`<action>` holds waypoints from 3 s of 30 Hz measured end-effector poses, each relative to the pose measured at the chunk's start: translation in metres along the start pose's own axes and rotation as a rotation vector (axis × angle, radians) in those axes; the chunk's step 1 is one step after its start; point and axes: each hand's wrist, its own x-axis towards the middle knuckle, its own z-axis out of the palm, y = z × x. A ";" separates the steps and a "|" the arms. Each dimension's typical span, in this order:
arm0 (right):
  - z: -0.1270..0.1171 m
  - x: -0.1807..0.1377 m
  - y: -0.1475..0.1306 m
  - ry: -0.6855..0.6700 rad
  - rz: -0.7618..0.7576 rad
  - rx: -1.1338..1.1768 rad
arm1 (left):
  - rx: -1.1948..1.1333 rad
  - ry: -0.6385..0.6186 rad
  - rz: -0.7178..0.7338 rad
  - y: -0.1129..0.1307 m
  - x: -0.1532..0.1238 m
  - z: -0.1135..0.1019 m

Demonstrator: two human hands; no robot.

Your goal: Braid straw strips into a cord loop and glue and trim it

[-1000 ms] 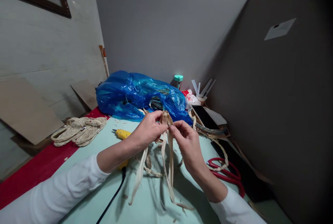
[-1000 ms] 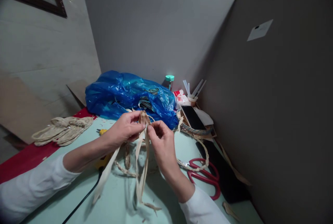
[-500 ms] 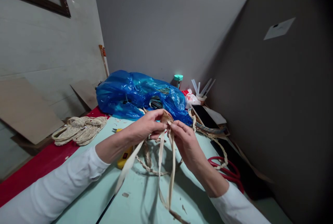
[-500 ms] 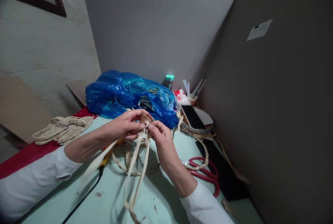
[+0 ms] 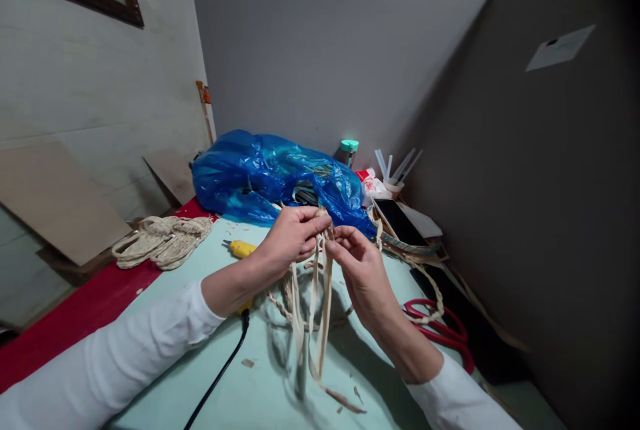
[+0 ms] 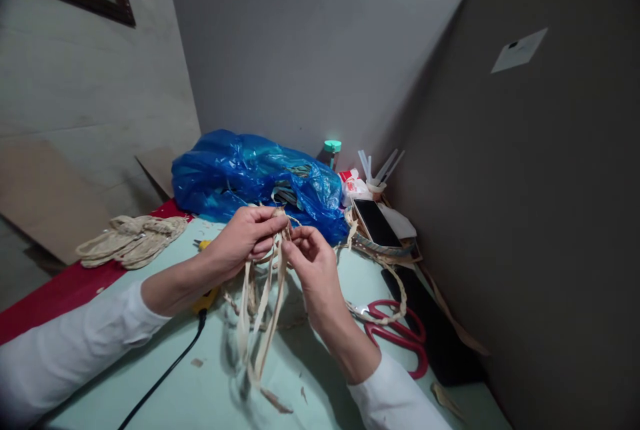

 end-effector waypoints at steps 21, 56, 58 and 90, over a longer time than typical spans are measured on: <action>0.001 -0.015 -0.012 -0.417 0.112 -0.232 | -0.181 0.409 0.163 0.031 0.021 -0.039; 0.026 0.048 -0.048 -0.459 0.225 0.112 | 0.046 -0.075 0.155 0.050 0.006 -0.029; 0.026 0.047 -0.046 -0.448 0.242 0.128 | 0.043 -0.067 0.158 0.048 0.006 -0.028; 0.020 0.049 -0.038 -0.307 -0.024 -0.360 | 0.385 0.087 0.284 0.030 0.008 -0.026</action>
